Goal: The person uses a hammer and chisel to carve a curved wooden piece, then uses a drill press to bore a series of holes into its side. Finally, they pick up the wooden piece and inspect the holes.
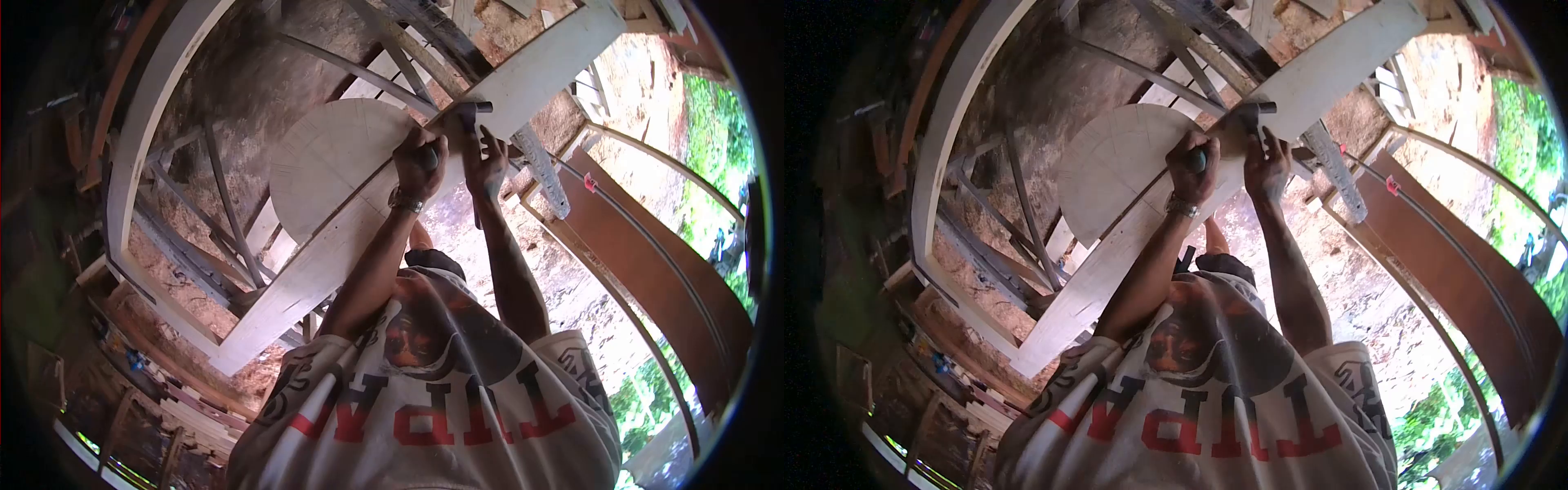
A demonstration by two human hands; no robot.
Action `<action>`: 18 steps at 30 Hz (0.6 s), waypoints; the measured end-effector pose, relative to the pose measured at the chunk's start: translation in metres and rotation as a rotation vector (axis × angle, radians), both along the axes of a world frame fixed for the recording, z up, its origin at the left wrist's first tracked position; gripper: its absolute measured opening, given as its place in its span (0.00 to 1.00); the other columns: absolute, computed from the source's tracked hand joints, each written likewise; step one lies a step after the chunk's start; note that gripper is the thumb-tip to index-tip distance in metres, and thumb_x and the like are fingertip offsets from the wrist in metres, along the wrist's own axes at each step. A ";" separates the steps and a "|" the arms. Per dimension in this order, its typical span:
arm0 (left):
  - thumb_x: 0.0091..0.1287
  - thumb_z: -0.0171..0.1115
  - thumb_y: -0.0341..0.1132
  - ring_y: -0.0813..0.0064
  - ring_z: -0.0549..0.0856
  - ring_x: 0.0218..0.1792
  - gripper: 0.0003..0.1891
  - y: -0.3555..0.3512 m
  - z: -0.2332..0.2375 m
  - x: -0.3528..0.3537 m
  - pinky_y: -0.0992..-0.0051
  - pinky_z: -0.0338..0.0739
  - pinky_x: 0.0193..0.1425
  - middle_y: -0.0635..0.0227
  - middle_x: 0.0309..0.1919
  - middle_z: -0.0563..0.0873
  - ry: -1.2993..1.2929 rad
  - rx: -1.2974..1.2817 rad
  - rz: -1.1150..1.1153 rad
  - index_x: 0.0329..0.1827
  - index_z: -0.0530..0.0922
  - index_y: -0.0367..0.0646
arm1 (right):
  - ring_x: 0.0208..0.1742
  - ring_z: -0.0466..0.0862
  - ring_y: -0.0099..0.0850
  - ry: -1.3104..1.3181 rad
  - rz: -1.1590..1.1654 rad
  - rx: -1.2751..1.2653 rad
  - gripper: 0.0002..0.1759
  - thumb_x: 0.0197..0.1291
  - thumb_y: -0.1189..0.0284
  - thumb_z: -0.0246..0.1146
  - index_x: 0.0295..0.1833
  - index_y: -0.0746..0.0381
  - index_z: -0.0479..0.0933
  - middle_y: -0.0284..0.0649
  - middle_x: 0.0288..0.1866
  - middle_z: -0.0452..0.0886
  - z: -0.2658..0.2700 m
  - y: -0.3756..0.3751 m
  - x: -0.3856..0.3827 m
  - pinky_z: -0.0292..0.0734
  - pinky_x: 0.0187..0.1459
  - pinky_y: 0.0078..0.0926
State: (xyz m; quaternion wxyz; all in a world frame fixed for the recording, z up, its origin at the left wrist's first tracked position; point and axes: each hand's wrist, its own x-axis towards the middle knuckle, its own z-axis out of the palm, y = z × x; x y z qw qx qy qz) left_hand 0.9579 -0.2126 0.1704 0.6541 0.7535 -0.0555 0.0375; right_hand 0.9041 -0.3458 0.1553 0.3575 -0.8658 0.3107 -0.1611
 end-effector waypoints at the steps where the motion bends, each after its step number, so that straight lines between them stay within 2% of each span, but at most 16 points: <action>1: 0.70 0.66 0.32 0.78 0.80 0.27 0.10 -0.004 -0.010 0.006 0.73 0.76 0.34 0.65 0.24 0.81 -0.021 0.008 -0.015 0.30 0.78 0.40 | 0.47 0.84 0.43 -0.001 -0.065 0.102 0.16 0.71 0.66 0.63 0.56 0.64 0.85 0.49 0.47 0.84 0.018 0.003 0.004 0.78 0.50 0.40; 2: 0.71 0.66 0.32 0.78 0.80 0.27 0.10 -0.005 -0.019 0.013 0.73 0.76 0.33 0.64 0.24 0.81 -0.041 0.017 -0.026 0.30 0.78 0.40 | 0.47 0.84 0.39 -0.098 -0.069 0.177 0.17 0.74 0.65 0.61 0.55 0.67 0.84 0.48 0.47 0.84 0.038 0.009 0.010 0.78 0.50 0.35; 3: 0.71 0.66 0.32 0.78 0.79 0.26 0.11 -0.004 -0.024 0.015 0.72 0.76 0.33 0.64 0.24 0.80 -0.054 0.031 -0.035 0.30 0.77 0.40 | 0.48 0.84 0.42 -0.265 0.059 0.110 0.17 0.74 0.66 0.60 0.54 0.69 0.83 0.49 0.48 0.84 0.050 0.009 0.014 0.78 0.52 0.35; 4: 0.66 0.67 0.30 0.52 0.84 0.30 0.08 -0.004 -0.026 0.015 0.61 0.79 0.36 0.56 0.27 0.82 0.087 0.053 -0.093 0.32 0.77 0.40 | 0.50 0.84 0.43 -0.273 0.174 0.159 0.17 0.73 0.67 0.59 0.54 0.70 0.83 0.51 0.50 0.85 0.072 0.014 0.021 0.77 0.55 0.36; 5: 0.67 0.66 0.32 0.50 0.84 0.32 0.07 -0.012 -0.055 0.016 0.60 0.79 0.38 0.54 0.27 0.82 -0.074 0.243 -0.116 0.35 0.77 0.40 | 0.53 0.84 0.45 -0.276 0.285 0.212 0.17 0.73 0.67 0.59 0.54 0.70 0.83 0.52 0.51 0.85 0.091 0.022 0.027 0.77 0.57 0.36; 7: 0.66 0.67 0.34 0.51 0.85 0.34 0.08 -0.005 -0.019 0.022 0.61 0.79 0.40 0.55 0.30 0.83 0.092 0.057 -0.143 0.39 0.77 0.40 | 0.56 0.84 0.47 -0.254 0.465 0.241 0.17 0.71 0.68 0.60 0.55 0.69 0.82 0.54 0.54 0.85 0.099 0.040 0.045 0.76 0.61 0.36; 8: 0.63 0.69 0.35 0.52 0.85 0.44 0.13 -0.004 -0.035 0.019 0.59 0.79 0.50 0.54 0.39 0.84 0.191 0.100 -0.215 0.46 0.77 0.41 | 0.60 0.84 0.48 -0.210 0.542 0.313 0.18 0.70 0.67 0.62 0.57 0.69 0.82 0.56 0.56 0.84 0.085 0.041 0.052 0.75 0.63 0.37; 10: 0.60 0.70 0.34 0.50 0.81 0.52 0.19 0.006 -0.068 0.018 0.56 0.76 0.58 0.53 0.47 0.82 -0.010 0.156 -0.315 0.53 0.76 0.41 | 0.48 0.86 0.39 -0.137 0.537 0.387 0.17 0.73 0.64 0.63 0.52 0.68 0.84 0.50 0.44 0.87 0.067 0.049 0.064 0.78 0.52 0.33; 11: 0.58 0.70 0.32 0.48 0.77 0.59 0.24 0.023 -0.060 0.017 0.53 0.71 0.64 0.52 0.54 0.79 -0.058 0.162 -0.318 0.58 0.75 0.41 | 0.41 0.87 0.35 -0.089 0.542 0.451 0.18 0.74 0.62 0.63 0.47 0.69 0.85 0.47 0.37 0.87 0.056 0.051 0.068 0.80 0.46 0.30; 12: 0.55 0.70 0.30 0.45 0.72 0.66 0.30 0.040 -0.051 0.016 0.50 0.67 0.71 0.50 0.61 0.76 -0.107 0.168 -0.319 0.63 0.73 0.41 | 0.33 0.83 0.29 -0.161 0.490 0.587 0.20 0.75 0.61 0.62 0.40 0.69 0.84 0.42 0.30 0.84 0.034 0.050 0.069 0.76 0.38 0.27; 13: 0.53 0.71 0.30 0.43 0.69 0.70 0.34 0.066 -0.049 0.025 0.49 0.64 0.74 0.47 0.65 0.73 -0.158 0.294 -0.340 0.66 0.71 0.42 | 0.26 0.79 0.24 -0.226 0.433 0.726 0.24 0.77 0.60 0.61 0.32 0.68 0.83 0.37 0.22 0.81 0.018 0.050 0.070 0.72 0.29 0.23; 14: 0.55 0.71 0.32 0.42 0.66 0.73 0.34 0.094 -0.076 0.022 0.47 0.60 0.77 0.46 0.69 0.71 -0.114 0.554 -0.198 0.68 0.72 0.41 | 0.19 0.70 0.20 -0.341 0.445 0.781 0.31 0.79 0.59 0.58 0.20 0.64 0.73 0.31 0.16 0.74 0.023 0.057 0.077 0.61 0.23 0.23; 16: 0.60 0.73 0.45 0.43 0.63 0.75 0.35 0.162 -0.092 0.040 0.45 0.56 0.79 0.47 0.72 0.69 -0.109 0.850 0.238 0.70 0.73 0.41 | 0.20 0.69 0.21 -0.261 0.500 0.810 0.32 0.81 0.58 0.54 0.20 0.63 0.70 0.33 0.18 0.72 0.019 0.051 0.076 0.62 0.25 0.24; 17: 0.61 0.73 0.52 0.42 0.67 0.72 0.36 0.201 -0.094 0.052 0.46 0.60 0.77 0.46 0.72 0.70 -0.006 0.955 0.317 0.68 0.76 0.42 | 0.21 0.69 0.22 -0.222 0.529 0.820 0.33 0.82 0.57 0.52 0.20 0.63 0.68 0.33 0.19 0.72 0.018 0.048 0.077 0.62 0.25 0.25; 18: 0.65 0.67 0.59 0.44 0.70 0.72 0.39 0.233 -0.082 0.062 0.50 0.63 0.76 0.46 0.71 0.73 0.203 0.893 0.275 0.72 0.74 0.41 | 0.19 0.67 0.22 -0.201 0.499 0.744 0.34 0.82 0.57 0.51 0.18 0.61 0.63 0.32 0.17 0.68 0.026 0.055 0.081 0.60 0.24 0.25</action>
